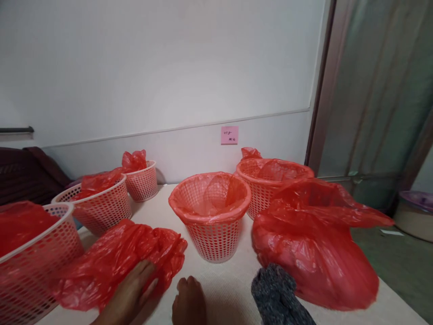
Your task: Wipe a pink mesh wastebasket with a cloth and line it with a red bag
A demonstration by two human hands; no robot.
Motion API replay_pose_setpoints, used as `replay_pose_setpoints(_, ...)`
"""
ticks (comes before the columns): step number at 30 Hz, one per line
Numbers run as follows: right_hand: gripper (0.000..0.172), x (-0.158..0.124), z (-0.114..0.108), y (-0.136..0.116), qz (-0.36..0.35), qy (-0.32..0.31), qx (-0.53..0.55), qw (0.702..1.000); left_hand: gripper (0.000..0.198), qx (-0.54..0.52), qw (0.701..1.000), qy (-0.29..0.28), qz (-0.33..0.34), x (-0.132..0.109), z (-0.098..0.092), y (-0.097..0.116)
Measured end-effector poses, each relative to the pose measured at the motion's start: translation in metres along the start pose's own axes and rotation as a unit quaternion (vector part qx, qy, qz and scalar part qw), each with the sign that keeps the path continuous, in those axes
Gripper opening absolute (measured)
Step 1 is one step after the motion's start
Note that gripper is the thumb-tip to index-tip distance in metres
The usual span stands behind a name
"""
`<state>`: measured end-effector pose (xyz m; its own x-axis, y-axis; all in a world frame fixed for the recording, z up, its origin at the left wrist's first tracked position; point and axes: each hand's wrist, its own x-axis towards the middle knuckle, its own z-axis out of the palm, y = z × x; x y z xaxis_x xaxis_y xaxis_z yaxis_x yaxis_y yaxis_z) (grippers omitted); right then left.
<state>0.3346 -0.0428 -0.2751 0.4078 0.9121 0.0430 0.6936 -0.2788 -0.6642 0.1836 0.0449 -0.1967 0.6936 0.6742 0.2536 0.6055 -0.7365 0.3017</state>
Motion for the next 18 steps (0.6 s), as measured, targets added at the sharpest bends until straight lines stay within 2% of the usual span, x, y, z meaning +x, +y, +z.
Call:
replay_pose_setpoints(2,0.037,-0.001,-0.008,-0.005,-0.003,-0.026,-0.007,1.000,0.024,-0.015,0.997,0.047,0.057,0.013,-0.018,0.024)
replay_pose_setpoints(4,0.038,-0.002,-0.014,-0.009,0.002,-0.047,-0.011,0.999,0.034,0.001,0.986,0.125,0.114,0.030,-0.034,0.048)
replay_pose_setpoints(6,0.038,-0.003,-0.019,-0.012,0.011,-0.054,-0.008,0.998,0.048,0.024,0.969,0.194,0.153,0.051,-0.046,0.069)
replay_pose_setpoints(8,0.038,-0.004,-0.022,-0.015,0.017,-0.055,-0.005,0.998,0.062,0.044,0.957,0.226,0.178,0.072,-0.052,0.082)
replay_pose_setpoints(10,0.038,-0.003,-0.024,-0.016,0.026,-0.058,-0.004,0.998,0.069,0.060,0.952,0.223,0.200,0.092,-0.053,0.089)
replay_pose_setpoints(12,0.037,-0.003,-0.026,-0.017,0.037,-0.067,-0.008,0.997,0.065,0.065,0.952,0.203,0.220,0.107,-0.053,0.089)
replay_pose_setpoints(15,0.035,-0.002,-0.028,-0.017,0.037,-0.071,-0.011,0.997,0.039,0.054,0.953,0.183,0.234,0.119,-0.054,0.087)
replay_pose_setpoints(18,0.035,-0.002,-0.028,-0.014,0.028,-0.065,-0.014,0.997,0.015,0.035,0.954,0.170,0.243,0.119,-0.061,0.089)
